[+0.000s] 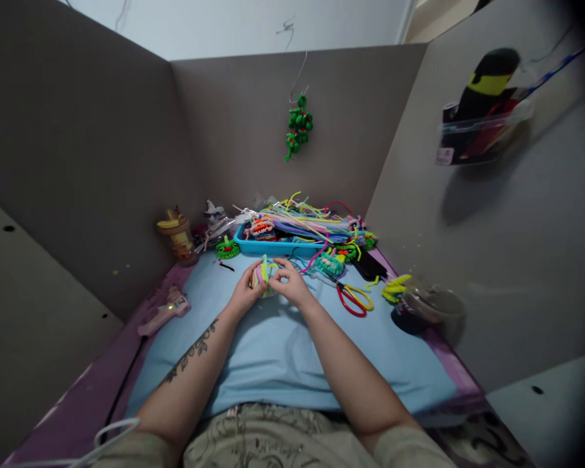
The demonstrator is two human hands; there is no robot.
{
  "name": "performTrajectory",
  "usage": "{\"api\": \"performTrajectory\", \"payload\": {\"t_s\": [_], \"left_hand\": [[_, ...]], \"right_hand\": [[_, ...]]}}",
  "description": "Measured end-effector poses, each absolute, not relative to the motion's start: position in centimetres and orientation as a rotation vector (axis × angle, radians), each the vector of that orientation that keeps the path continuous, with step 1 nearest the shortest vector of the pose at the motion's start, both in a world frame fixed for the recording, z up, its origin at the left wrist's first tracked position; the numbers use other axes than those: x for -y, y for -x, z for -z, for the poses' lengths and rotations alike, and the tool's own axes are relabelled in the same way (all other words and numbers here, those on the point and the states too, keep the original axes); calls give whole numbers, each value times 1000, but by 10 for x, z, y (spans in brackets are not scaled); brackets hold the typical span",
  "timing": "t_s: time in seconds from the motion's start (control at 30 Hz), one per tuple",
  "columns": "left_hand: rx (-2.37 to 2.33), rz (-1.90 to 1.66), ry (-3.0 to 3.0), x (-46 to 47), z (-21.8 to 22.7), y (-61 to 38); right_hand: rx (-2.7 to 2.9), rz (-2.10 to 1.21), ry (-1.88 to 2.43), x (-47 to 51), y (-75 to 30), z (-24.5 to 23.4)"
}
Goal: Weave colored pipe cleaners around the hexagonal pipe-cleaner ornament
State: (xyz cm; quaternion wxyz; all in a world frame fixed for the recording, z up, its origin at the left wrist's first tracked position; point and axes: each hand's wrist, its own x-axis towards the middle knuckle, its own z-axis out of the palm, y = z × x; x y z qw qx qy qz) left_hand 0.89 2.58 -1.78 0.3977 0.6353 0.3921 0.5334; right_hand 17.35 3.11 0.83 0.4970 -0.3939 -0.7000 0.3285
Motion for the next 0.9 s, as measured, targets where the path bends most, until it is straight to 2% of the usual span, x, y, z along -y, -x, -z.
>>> {"api": "performTrajectory", "payload": {"t_s": [0.33, 0.43, 0.67, 0.9], "left_hand": [[-983, -1325, -1545, -27, 17, -13], [-946, -1368, -1465, -29, 19, -12], [-869, -1292, -1188, -21, 11, -12], [-794, -1287, -1177, -20, 3, -11]], "right_hand": [[1655, -898, 988, -35, -174, -8], [1681, -788, 977, -31, -174, -11], [1920, -287, 902, -17, -172, -20], [2071, -238, 833, -14, -173, -20]]}}
